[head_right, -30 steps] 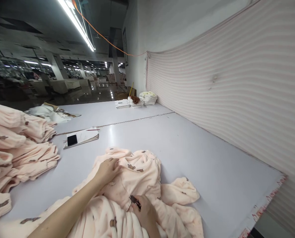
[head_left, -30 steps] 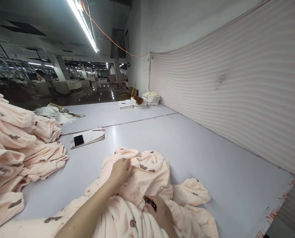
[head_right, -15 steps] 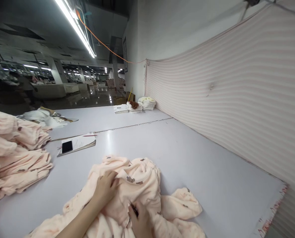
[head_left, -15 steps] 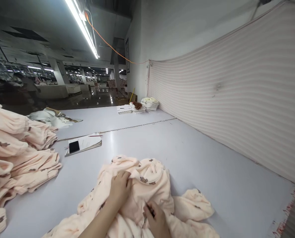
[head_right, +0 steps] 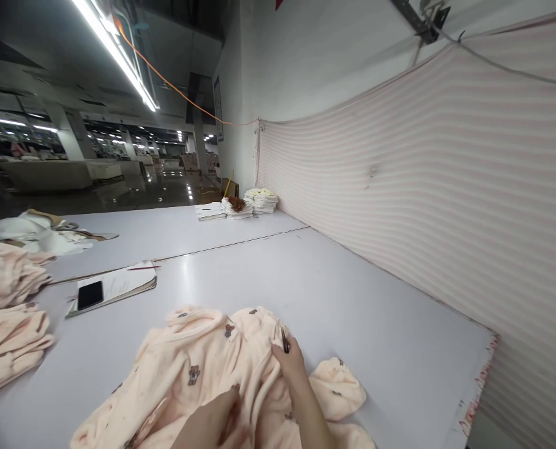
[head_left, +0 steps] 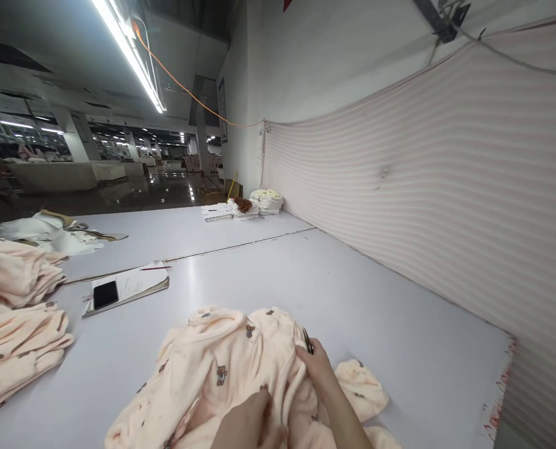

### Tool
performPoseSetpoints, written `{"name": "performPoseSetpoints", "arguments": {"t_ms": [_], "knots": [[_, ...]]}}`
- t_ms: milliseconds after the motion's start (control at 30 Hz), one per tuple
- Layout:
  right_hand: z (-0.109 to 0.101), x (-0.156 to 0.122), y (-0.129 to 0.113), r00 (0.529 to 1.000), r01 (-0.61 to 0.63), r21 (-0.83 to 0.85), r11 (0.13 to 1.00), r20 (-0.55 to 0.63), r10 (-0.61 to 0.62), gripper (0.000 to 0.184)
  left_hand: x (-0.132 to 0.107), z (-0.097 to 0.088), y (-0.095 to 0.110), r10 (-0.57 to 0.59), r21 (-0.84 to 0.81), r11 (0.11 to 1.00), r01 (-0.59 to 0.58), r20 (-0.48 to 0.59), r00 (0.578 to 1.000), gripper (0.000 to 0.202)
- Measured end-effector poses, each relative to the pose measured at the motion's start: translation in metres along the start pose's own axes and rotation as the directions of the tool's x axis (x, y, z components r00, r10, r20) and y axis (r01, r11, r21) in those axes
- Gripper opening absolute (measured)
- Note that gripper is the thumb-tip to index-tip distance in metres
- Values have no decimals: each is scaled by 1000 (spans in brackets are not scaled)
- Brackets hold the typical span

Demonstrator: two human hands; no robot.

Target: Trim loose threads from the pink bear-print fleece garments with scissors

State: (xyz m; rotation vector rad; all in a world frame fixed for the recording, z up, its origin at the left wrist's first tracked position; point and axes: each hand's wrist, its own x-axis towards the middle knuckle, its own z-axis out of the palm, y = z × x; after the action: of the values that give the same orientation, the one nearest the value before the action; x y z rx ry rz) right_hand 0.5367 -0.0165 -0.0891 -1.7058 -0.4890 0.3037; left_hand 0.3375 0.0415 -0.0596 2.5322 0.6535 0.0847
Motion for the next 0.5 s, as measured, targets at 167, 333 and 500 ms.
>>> {"name": "performPoseSetpoints", "arguments": {"t_ms": [167, 333, 500], "knots": [[-14, -48, -7, 998, -33, 136, 990, 64, 25, 29, 27, -30, 10, -160, -175, 976, 127, -192, 968, 38], [-38, -81, -22, 927, -65, 223, 973, 374, -24, 17, 57, -23, 4, -139, -375, 924, 77, -141, 980, 50], [-68, -85, -37, 943, 14, -176, 984, 329, 45, 22, 45, -9, 8, -117, -446, 895, 10, -212, 970, 17]]}}
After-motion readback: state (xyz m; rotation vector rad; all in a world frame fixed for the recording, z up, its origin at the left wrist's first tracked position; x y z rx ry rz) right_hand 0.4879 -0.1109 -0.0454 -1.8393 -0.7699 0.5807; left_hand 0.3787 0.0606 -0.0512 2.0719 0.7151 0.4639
